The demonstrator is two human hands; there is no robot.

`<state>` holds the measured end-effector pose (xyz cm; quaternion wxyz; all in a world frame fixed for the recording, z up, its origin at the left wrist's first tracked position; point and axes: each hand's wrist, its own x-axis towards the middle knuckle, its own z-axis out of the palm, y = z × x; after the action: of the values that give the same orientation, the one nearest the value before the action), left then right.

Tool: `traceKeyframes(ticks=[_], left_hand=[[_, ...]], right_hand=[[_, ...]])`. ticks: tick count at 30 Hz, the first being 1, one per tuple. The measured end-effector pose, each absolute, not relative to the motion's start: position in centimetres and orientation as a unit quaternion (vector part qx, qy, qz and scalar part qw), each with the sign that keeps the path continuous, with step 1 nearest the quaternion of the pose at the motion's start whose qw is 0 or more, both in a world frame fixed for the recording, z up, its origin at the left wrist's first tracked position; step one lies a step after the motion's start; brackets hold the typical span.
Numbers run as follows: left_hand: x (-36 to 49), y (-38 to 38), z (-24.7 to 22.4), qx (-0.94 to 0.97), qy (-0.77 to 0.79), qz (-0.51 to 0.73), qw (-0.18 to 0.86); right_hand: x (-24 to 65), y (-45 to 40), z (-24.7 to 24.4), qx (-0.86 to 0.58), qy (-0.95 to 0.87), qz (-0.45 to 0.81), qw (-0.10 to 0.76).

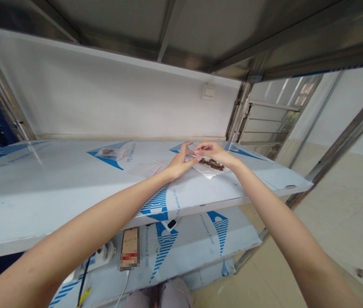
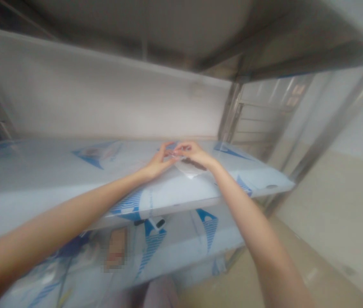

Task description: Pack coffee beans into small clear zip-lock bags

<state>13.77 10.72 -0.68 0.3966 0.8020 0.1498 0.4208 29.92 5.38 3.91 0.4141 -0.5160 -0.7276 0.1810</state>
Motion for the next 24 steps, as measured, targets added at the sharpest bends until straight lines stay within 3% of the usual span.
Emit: traceKeyframes(ticks=[7, 11, 15, 24], left_hand=[[13.8, 11.1, -0.9, 0.804, 0.147, 0.425, 0.388], [13.8, 11.3, -0.9, 0.802, 0.147, 0.426, 0.392], [13.7, 11.4, -0.8, 0.795, 0.159, 0.431, 0.396], [13.8, 12.0, -1.0, 0.789, 0.161, 0.442, 0.396]], right_hand=[[32.3, 6.9, 3.5, -0.559, -0.696, 0.086, 0.443], [33.1, 6.9, 2.5, -0.686, -0.665, -0.024, 0.296], [32.7, 6.3, 1.7, -0.721, -0.671, -0.099, 0.143], [32.0, 6.1, 1.4, -0.701, -0.694, -0.147, 0.071]])
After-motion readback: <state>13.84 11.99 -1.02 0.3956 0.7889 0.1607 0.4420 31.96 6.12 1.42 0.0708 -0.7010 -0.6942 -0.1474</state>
